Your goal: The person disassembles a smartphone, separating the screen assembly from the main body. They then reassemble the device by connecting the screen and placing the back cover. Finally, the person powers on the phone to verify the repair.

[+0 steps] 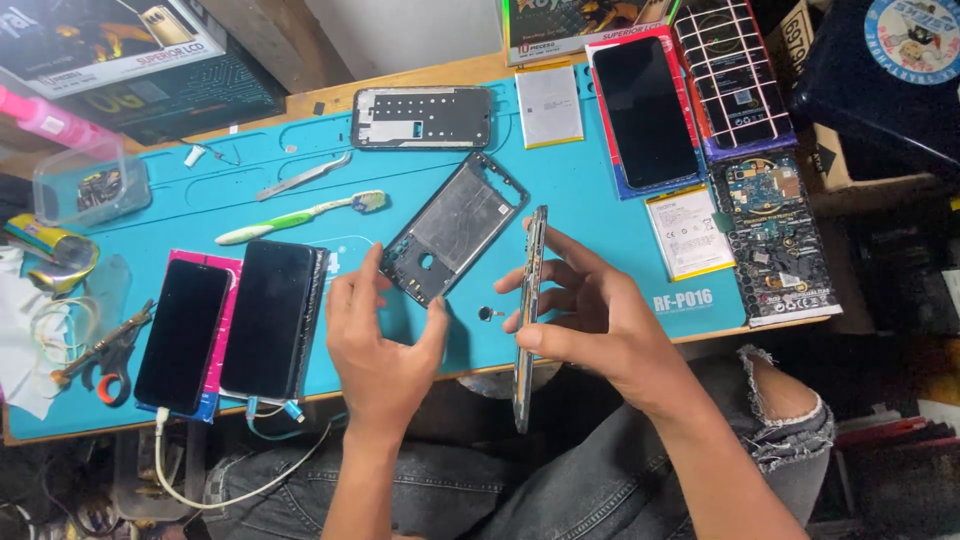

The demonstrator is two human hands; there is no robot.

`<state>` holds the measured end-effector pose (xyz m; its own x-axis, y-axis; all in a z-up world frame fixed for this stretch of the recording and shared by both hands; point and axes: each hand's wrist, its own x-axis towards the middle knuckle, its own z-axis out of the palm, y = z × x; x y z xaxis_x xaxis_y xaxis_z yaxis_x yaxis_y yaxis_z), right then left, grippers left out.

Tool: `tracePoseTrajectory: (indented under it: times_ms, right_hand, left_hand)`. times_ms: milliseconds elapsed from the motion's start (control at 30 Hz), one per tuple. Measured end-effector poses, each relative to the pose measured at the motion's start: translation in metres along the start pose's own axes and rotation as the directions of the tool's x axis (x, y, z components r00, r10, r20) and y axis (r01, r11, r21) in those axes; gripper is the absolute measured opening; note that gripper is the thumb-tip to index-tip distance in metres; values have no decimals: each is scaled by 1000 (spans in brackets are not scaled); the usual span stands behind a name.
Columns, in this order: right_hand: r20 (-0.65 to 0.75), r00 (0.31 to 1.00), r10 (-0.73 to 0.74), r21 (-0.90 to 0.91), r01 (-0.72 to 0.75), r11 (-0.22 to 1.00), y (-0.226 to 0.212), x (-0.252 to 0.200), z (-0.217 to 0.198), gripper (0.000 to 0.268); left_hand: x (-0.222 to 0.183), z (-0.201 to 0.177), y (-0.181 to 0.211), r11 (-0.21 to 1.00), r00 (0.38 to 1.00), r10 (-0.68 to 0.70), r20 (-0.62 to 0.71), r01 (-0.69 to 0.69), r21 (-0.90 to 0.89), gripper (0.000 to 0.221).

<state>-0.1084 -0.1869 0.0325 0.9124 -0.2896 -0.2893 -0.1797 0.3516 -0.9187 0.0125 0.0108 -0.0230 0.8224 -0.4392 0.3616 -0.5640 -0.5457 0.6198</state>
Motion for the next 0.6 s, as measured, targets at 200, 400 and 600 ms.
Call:
tracePoseTrajectory:
  times_ms: [200, 400, 600]
  right_hand:
    - [-24, 999, 44, -84, -46, 995, 1, 5, 5, 91]
    - [-29, 999, 30, -144, -33, 989, 1, 5, 7, 97]
    - [-50, 997, 60, -207, -69, 976, -4, 6, 9, 99]
  left_hand:
    - [-1, 0, -2, 1000, 1000, 21, -4, -21, -9, 72]
    - [0, 0, -3, 999, 999, 33, -9, -33, -12, 73]
    - [0, 0, -2, 1000, 1000, 19, -4, -19, -3, 72]
